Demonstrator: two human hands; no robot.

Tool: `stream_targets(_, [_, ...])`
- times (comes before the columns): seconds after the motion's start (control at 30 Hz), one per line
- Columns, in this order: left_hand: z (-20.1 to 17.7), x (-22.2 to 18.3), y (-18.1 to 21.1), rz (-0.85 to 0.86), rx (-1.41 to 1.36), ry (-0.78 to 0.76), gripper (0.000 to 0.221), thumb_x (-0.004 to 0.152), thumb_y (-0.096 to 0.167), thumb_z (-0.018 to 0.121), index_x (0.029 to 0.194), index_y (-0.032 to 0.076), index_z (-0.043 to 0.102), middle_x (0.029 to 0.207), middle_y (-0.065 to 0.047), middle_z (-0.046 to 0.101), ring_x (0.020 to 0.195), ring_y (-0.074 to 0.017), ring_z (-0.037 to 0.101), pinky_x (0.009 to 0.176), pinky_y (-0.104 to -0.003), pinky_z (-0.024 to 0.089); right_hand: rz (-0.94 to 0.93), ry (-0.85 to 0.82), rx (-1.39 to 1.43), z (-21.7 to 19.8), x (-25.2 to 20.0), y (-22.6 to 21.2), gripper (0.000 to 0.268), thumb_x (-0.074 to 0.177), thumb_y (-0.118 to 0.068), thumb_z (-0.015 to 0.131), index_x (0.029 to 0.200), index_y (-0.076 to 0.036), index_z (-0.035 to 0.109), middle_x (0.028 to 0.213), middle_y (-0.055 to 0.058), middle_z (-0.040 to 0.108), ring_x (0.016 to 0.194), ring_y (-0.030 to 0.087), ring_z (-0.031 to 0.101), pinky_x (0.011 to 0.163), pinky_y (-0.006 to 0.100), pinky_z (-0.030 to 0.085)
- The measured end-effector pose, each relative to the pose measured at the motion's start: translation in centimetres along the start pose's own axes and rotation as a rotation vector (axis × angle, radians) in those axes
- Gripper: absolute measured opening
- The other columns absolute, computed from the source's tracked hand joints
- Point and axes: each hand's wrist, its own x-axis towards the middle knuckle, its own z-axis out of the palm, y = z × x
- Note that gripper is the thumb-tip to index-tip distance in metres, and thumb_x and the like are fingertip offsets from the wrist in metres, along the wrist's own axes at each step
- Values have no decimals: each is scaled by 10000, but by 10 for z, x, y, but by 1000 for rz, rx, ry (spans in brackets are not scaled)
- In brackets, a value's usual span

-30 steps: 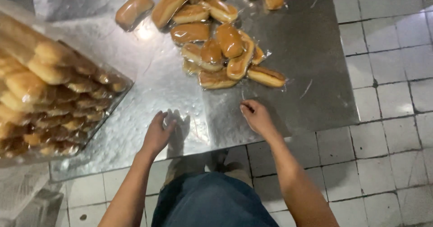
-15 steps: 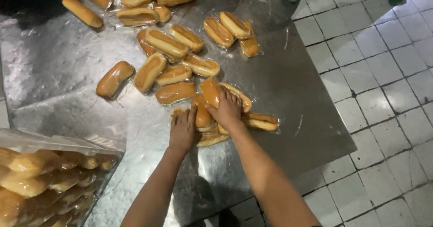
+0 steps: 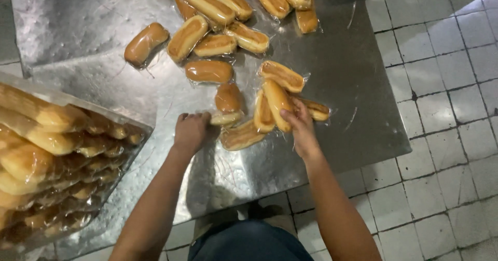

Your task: The person picks up wrapped bread rolls from a metal table and stacks them into a white plastic crate.

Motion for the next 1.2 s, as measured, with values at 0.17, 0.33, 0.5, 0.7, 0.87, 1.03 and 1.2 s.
stream_targets(0.17, [5,-101,-3,-337,-613,-237,517,859,586,635,1046,105,648,1023,-229,725,1095,-469,681,898,-566,491,165,-145,293,-44,-32,79,629,856,-260,741,1417,-71,528,1241,123,584,1071,246,681,837,345,585])
stream_targets(0.33, [148,-130,-7,-703,-1349,130,565,827,318,760,1263,11,572,1091,-233,611,1018,-399,645,857,-553,481,272,-383,266,-7,-64,139,754,864,-263,809,1493,-30,464,1364,228,471,1203,378,591,959,468,541])
stream_targets(0.5, [46,-134,59,-630,-1319,264,659,812,375,832,1292,-7,593,1170,-242,668,1160,-423,641,979,-543,484,295,-394,403,57,-96,139,805,855,-230,804,1527,-22,412,1380,214,453,1214,352,587,950,457,553])
stream_targets(0.7, [18,-157,42,-749,-1062,463,520,786,352,846,1131,0,680,991,-237,716,1020,-413,699,892,-516,527,240,-310,346,88,-55,205,825,838,-285,838,1511,-49,424,1459,202,409,1302,356,517,1023,472,504])
stream_targets(0.87, [32,-178,0,-703,-1474,719,478,861,223,835,1181,-18,574,1018,-195,676,965,-350,716,743,-494,600,237,-260,245,88,-72,179,850,830,-355,837,1510,-59,421,1508,210,390,1346,353,483,1050,486,475])
stream_targets(1.03, [4,-188,7,-661,-1690,649,502,842,240,828,1204,29,552,1004,-109,685,938,-241,726,649,-342,596,-1,-113,-231,86,-94,119,862,856,-379,814,1555,-126,378,1520,292,430,1373,461,483,1052,558,506])
stream_targets(1.2, [23,-174,-2,-678,-1909,734,531,833,207,834,1209,11,514,976,-123,682,892,-261,728,657,-384,607,-642,-407,-924,110,-112,137,775,793,-458,814,1458,-186,523,1574,188,362,1485,430,324,1208,609,204])
